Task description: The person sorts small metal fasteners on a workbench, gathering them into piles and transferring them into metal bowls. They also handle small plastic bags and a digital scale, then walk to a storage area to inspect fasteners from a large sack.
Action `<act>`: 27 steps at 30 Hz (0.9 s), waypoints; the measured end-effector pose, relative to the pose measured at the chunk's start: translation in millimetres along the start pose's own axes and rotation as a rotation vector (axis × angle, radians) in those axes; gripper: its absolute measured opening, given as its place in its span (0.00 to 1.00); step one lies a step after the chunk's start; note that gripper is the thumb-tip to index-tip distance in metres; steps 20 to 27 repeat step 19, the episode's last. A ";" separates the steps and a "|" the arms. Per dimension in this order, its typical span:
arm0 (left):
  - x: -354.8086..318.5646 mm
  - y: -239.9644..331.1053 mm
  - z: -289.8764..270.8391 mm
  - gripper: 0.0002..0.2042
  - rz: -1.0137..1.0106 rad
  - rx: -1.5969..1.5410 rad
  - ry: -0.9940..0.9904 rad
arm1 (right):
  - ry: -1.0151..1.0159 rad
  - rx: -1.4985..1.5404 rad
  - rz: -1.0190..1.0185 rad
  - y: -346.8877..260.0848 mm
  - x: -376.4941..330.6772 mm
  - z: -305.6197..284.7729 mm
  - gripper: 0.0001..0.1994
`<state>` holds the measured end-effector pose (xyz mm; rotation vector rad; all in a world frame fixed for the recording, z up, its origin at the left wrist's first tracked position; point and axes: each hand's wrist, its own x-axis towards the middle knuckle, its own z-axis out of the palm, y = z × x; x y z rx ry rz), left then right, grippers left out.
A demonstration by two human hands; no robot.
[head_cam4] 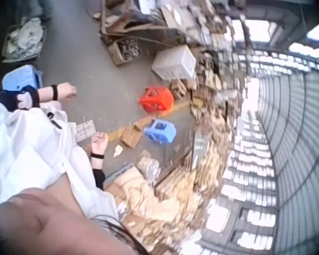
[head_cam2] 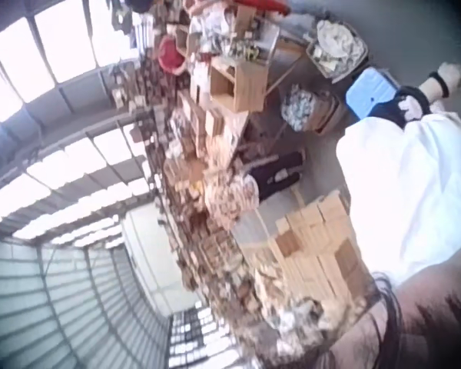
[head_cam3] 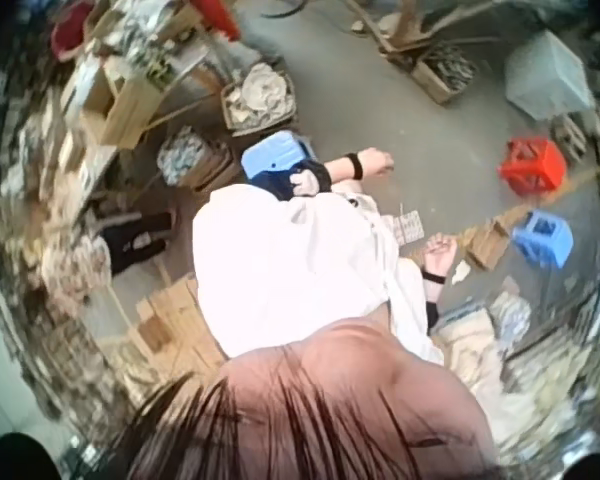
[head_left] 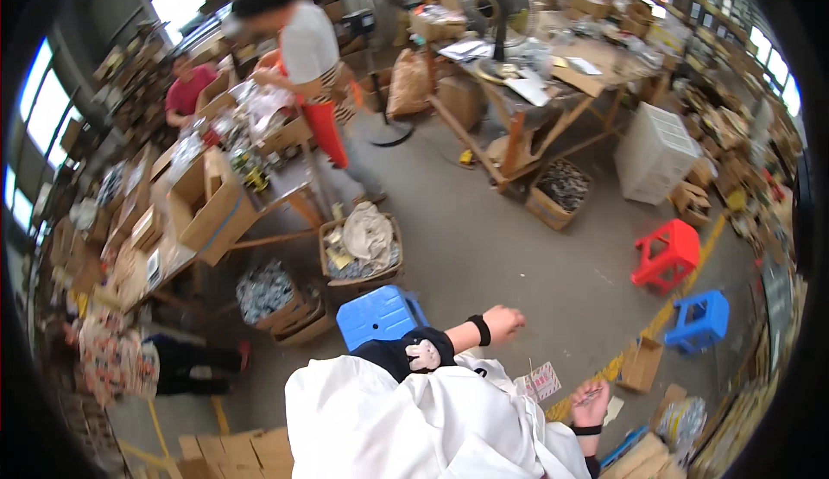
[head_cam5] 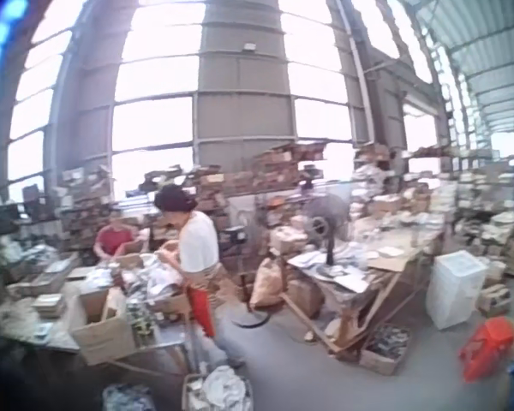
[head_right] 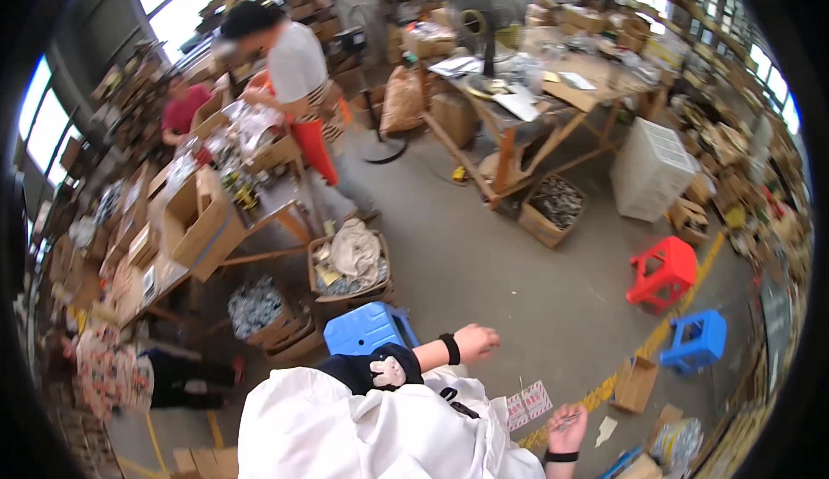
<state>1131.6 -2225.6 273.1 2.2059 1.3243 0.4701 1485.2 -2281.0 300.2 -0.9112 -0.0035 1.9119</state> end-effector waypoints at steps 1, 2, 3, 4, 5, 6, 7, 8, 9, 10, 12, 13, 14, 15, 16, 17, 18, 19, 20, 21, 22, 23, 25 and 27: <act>3.9 1.1 -22.8 0.11 -0.023 -0.028 0.121 | -0.018 -0.053 -0.003 -25.1 26.2 17.2 0.17; 1.0 -0.9 -32.0 0.11 -0.081 -0.079 0.178 | -0.037 -0.106 -0.005 -45.7 50.6 35.8 0.17; 2.0 -5.1 -42.3 0.11 -0.128 -0.120 0.245 | -0.072 -0.135 0.023 -63.1 76.2 58.9 0.17; 2.6 -12.8 -48.6 0.11 -0.168 -0.168 0.313 | -0.111 -0.165 0.046 -72.7 104.6 81.4 0.17; -1.6 -22.7 -55.2 0.10 -0.204 -0.222 0.370 | -0.149 -0.193 0.067 -78.8 132.4 105.4 0.17; -7.7 -38.0 -54.0 0.09 -0.256 -0.251 0.442 | -0.183 -0.214 0.086 -81.8 159.1 128.2 0.17; -15.0 -54.2 -54.0 0.09 -0.358 -0.243 0.491 | -0.253 -0.205 0.137 -77.5 186.5 151.4 0.17; -21.9 -66.5 -57.4 0.09 -0.507 -0.295 0.567 | -0.264 -0.218 0.186 -67.6 211.3 175.4 0.17; -31.5 -82.3 -58.9 0.08 -0.601 -0.291 0.668 | -0.282 -0.232 0.240 -51.1 235.2 202.2 0.17; -39.2 -100.6 -64.0 0.08 -0.652 -0.243 0.724 | -0.299 -0.238 0.283 -33.7 257.0 226.3 0.17; -50.1 -138.6 -83.6 0.09 -0.771 -0.251 0.801 | -0.320 -0.258 0.420 5.6 298.8 269.9 0.16; -50.5 -160.6 -99.1 0.08 -0.816 -0.232 0.789 | -0.298 -0.251 0.485 22.2 318.9 290.4 0.16; -45.2 -184.8 -116.5 0.08 -0.857 -0.213 0.771 | -0.274 -0.240 0.546 36.1 338.9 311.5 0.16; -35.0 -205.3 -142.6 0.08 -0.852 -0.168 0.792 | -0.279 -0.223 0.593 47.3 355.0 334.7 0.16; -23.8 -223.5 -165.0 0.07 -0.854 -0.137 0.812 | -0.342 -0.259 0.602 53.9 371.4 356.9 0.17; -10.5 -247.3 -192.9 0.06 -0.814 -0.101 0.852 | -0.405 -0.293 0.609 59.8 389.1 382.0 0.17; 4.2 -270.8 -216.9 0.07 -0.803 -0.102 0.879 | -0.471 -0.338 0.615 62.4 409.2 411.4 0.17; 19.0 -294.9 -237.2 0.08 -0.798 -0.152 0.884 | -0.463 -0.342 0.607 62.7 426.2 426.5 0.17; 19.0 -294.9 -237.2 0.08 -0.798 -0.152 0.884 | -0.463 -0.342 0.607 62.7 426.2 426.5 0.17; 19.0 -294.9 -237.2 0.08 -0.798 -0.152 0.884 | -0.463 -0.342 0.607 62.7 426.2 426.5 0.17; 19.0 -294.9 -237.2 0.08 -0.798 -0.152 0.884 | -0.463 -0.342 0.607 62.7 426.2 426.5 0.17; 19.0 -294.9 -237.2 0.08 -0.798 -0.152 0.884 | -0.463 -0.342 0.607 62.7 426.2 426.5 0.17; 19.0 -294.9 -237.2 0.08 -0.798 -0.152 0.884 | -0.463 -0.342 0.607 62.7 426.2 426.5 0.17; 19.0 -294.9 -237.2 0.08 -0.798 -0.152 0.884 | -0.463 -0.342 0.607 62.7 426.2 426.5 0.17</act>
